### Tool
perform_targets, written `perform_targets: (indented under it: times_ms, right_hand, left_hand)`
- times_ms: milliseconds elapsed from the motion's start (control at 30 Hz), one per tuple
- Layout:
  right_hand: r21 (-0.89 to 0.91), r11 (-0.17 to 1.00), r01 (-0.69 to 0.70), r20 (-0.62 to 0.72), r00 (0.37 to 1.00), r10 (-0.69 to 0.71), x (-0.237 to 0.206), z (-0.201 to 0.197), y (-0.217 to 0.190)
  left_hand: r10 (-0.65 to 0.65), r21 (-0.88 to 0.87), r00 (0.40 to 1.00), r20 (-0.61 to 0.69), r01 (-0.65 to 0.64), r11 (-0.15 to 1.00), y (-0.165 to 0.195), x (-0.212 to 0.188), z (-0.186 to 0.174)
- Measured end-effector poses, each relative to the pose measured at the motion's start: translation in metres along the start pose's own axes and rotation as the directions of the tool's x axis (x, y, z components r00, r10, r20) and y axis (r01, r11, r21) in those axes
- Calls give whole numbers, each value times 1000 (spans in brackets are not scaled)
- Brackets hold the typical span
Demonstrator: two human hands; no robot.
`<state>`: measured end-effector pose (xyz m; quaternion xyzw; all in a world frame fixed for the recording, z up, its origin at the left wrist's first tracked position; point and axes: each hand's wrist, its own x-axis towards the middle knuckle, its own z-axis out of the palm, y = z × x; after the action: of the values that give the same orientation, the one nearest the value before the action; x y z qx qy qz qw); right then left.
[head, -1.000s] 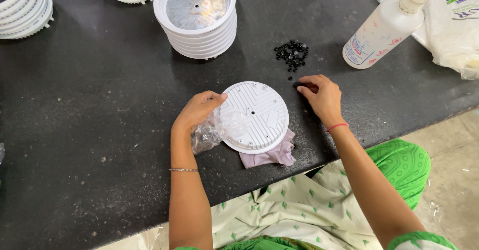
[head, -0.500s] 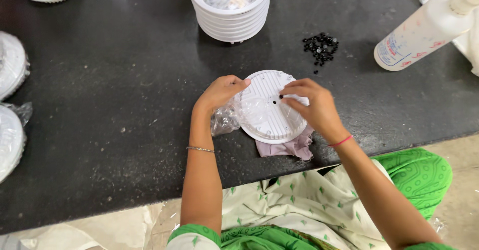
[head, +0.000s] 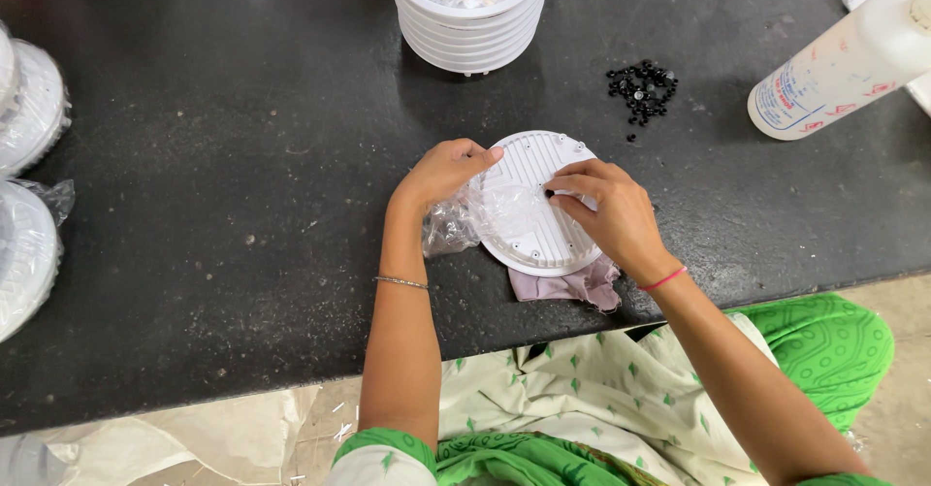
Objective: The person wipes white plastic light fixture covers with a cloth, wraps each cover in clear plastic film, and stacks the wrapped covers on the work table. They handle the parts one at a time, turning them over to wrap the plastic fully around each piece.
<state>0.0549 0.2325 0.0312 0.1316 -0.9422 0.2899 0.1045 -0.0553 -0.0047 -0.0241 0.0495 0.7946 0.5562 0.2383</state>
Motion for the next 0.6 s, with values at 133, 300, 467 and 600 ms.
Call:
perform_targets:
  times_ms: [133, 300, 467, 600]
  right_hand:
    - [-29, 999, 26, 8, 1000, -26, 1, 0, -2]
    - [13, 999, -29, 72, 997, 28, 10, -13, -3]
    - [-87, 996, 2, 125, 992, 9, 42, -32, 5]
    - [-111, 992, 65, 349, 937, -23, 73, -25, 7]
  left_hand:
    - [-21, 26, 999, -32, 22, 999, 4, -3, 1]
    - [-47, 29, 998, -31, 48, 998, 6, -4, 1]
    - [7, -10, 1000, -2, -7, 1000, 2, -1, 0]
    - [13, -10, 1000, 8, -13, 1000, 2, -1, -1]
